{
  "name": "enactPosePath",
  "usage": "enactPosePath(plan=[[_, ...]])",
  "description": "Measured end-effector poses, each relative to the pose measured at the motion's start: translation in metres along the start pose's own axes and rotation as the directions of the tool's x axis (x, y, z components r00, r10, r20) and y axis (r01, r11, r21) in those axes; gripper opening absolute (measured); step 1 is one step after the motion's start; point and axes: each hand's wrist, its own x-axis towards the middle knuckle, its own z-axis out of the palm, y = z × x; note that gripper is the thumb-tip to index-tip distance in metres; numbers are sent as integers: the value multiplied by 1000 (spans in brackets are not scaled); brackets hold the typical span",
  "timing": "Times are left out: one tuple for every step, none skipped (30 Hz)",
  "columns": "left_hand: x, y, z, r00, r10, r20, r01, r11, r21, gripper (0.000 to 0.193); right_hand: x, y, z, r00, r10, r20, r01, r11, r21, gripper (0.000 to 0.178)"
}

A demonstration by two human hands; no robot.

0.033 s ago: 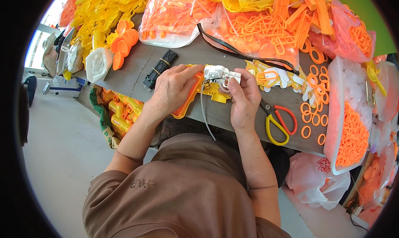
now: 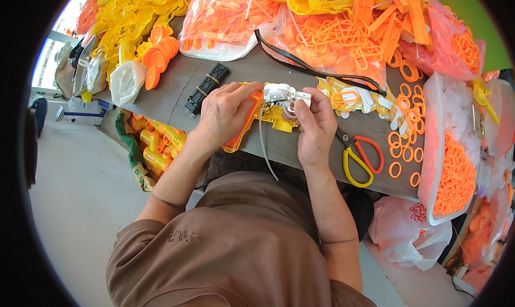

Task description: Assembling a yellow and orange plastic toy water gun from various components at a workbench.

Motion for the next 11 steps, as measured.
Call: enactPosePath(plan=[[-1, 0, 6, 996, 25, -85, -22, 999, 32, 27, 0, 0, 0, 1000, 3, -1, -3, 1000, -1, 29], [-1, -2, 11, 984, 54, -169, -43, 997, 64, 28, 0, 0, -1, 1000, -12, -4, 12, 1000, -23, 29], [-3, -3, 14, 984, 53, -168, -43, 997, 62, 28, 0, 0, -2, 1000, -29, -6, 28, 999, -45, 29], [-5, -4, 16, 975, 79, -209, -65, 995, 73, 29, 1, 0, -2, 1000, -28, -7, 27, 999, -47, 29], [-6, -5, 18, 963, 105, -250, -86, 993, 84, 29, 2, 1, -3, 1000, -27, -1, 27, 999, -44, 29], [-7, -6, 18, 963, 104, -250, -86, 993, 82, 29, 2, 1, -3, 1000, -26, 5, 27, 999, -40, 29], [-7, -7, 18, 962, 123, -244, -100, 990, 104, 29, 1, 0, -2, 1000, -26, 6, 26, 999, -43, 29], [-7, -8, 18, 960, 143, -239, -115, 985, 126, 29, 1, -1, -1, 1000, -15, 8, 15, 999, -32, 29], [-8, -8, 16, 960, 141, -243, -114, 986, 125, 29, 1, -2, -1, 1000, -3, 12, 4, 1000, -22, 30], [-9, -7, 14, 966, 139, -219, -111, 985, 133, 30, 2, -3, -1, 1000, 7, 17, -7, 1000, -19, 31], [-10, -5, 12, 971, 137, -195, -111, 984, 139, 31, 3, -3, -3, 1000, 17, 20, -17, 1000, -19, 33]])
